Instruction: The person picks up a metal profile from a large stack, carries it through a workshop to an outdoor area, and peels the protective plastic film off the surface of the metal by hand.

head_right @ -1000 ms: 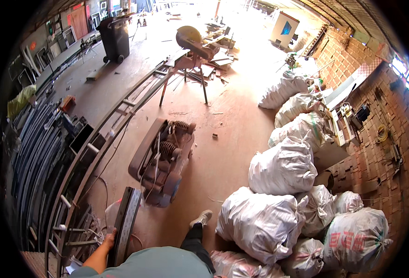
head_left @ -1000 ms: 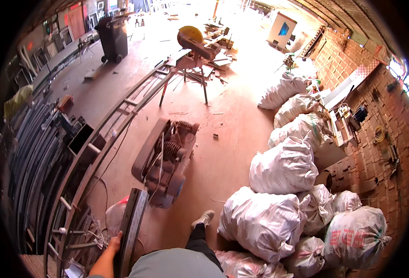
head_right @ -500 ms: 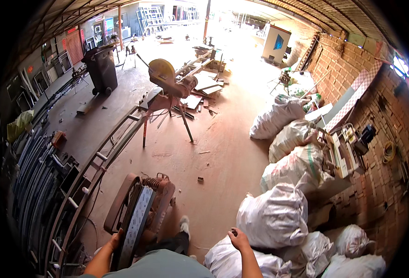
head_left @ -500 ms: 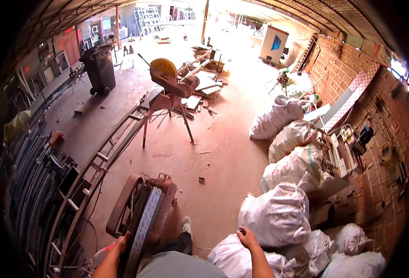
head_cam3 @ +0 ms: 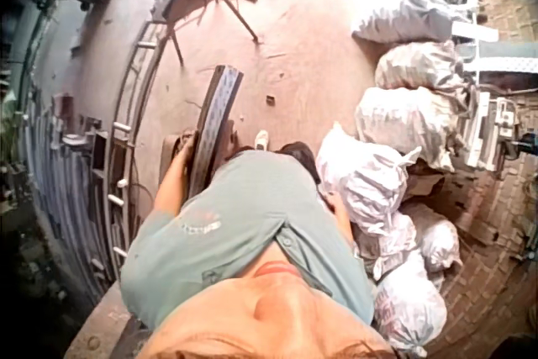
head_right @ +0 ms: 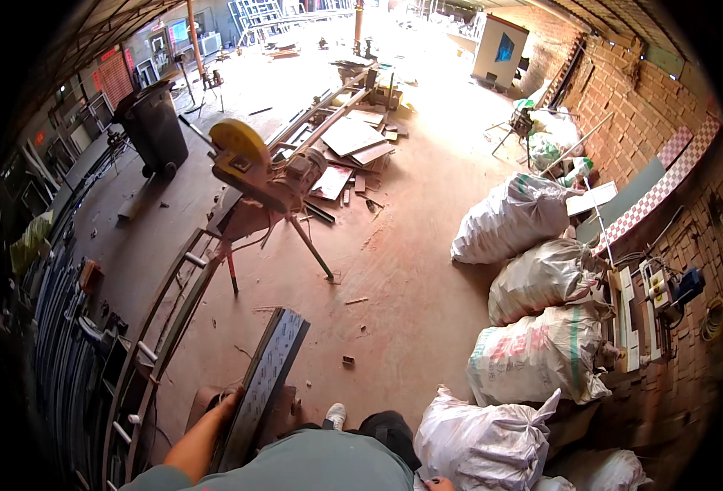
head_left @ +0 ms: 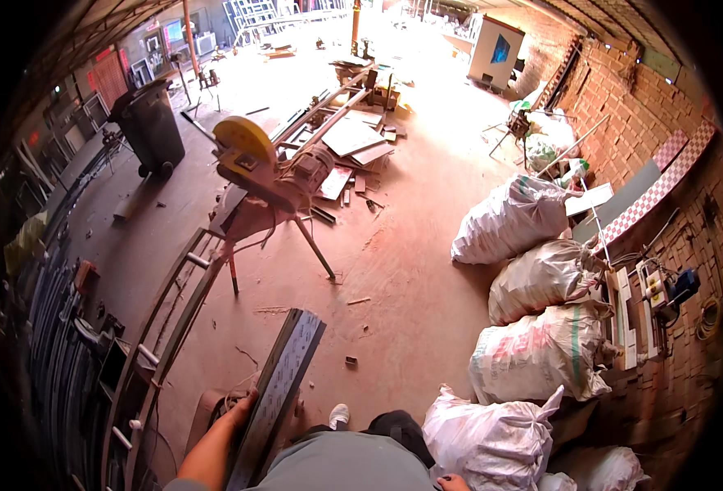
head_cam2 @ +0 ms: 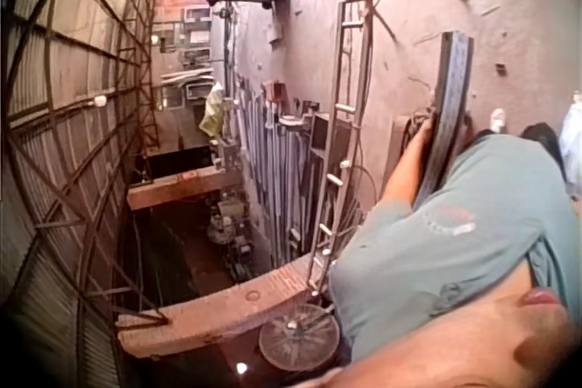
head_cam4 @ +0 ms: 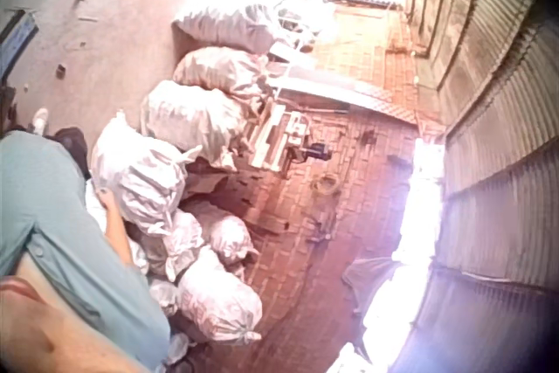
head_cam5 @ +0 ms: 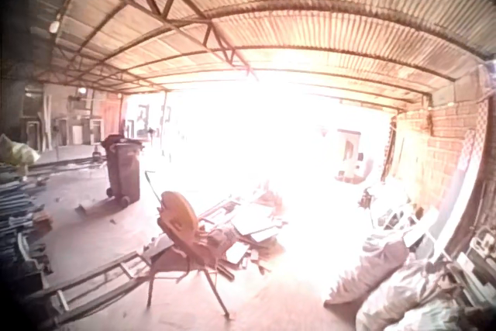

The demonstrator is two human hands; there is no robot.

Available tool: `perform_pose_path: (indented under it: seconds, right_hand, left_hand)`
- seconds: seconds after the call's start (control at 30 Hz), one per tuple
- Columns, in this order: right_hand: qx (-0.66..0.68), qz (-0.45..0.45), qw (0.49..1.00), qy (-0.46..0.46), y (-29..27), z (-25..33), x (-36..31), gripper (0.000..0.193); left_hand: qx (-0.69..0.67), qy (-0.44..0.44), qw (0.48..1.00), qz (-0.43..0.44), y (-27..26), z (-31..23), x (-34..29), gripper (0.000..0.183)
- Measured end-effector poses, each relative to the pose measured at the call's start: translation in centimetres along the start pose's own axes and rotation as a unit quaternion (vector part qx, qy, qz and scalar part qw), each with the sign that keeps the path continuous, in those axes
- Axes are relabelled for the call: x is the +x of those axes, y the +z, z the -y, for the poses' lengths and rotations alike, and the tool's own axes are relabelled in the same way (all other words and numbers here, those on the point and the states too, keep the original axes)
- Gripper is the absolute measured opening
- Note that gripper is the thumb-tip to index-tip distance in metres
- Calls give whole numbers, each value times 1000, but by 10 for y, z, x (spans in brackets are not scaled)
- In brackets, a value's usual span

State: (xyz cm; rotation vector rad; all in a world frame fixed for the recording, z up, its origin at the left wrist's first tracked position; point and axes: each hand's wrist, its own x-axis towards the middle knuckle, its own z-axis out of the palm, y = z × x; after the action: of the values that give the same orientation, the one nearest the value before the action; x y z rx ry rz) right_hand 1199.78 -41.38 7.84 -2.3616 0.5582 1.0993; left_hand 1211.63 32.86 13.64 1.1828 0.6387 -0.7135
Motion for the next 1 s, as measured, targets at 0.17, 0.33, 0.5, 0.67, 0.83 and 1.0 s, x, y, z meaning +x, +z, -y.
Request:
perform_pose_path:
  seconds: [0.17, 0.33, 0.5, 0.67, 0.83, 1.0]
  right_hand:
    - [35, -28, 999, -19, -89, 73, 111, 52]
    - [59, -44, 996, -41, -231, 181, 268, 54]
    - [23, -67, 986, -151, -443, 360, 397, 55]
    - [39, -113, 955, -270, -644, 540, 463, 43]
    - [74, -150, 934, -317, -755, 636, 583, 40]
    - [27, -132, 958, -254, -814, 684, 681, 39]
  left_hand:
    - [37, 15, 997, 63, 51, -157, 125, 108]
    - [93, -23, 995, -5, 129, -297, 230, 96]
    - [179, 7, 981, -73, 176, -397, 314, 97]
    - [158, -23, 984, -81, 236, -519, 378, 100]
    - [140, -36, 983, -111, 227, -579, 510, 101]
    - [145, -53, 980, -126, 240, -699, 633, 103]
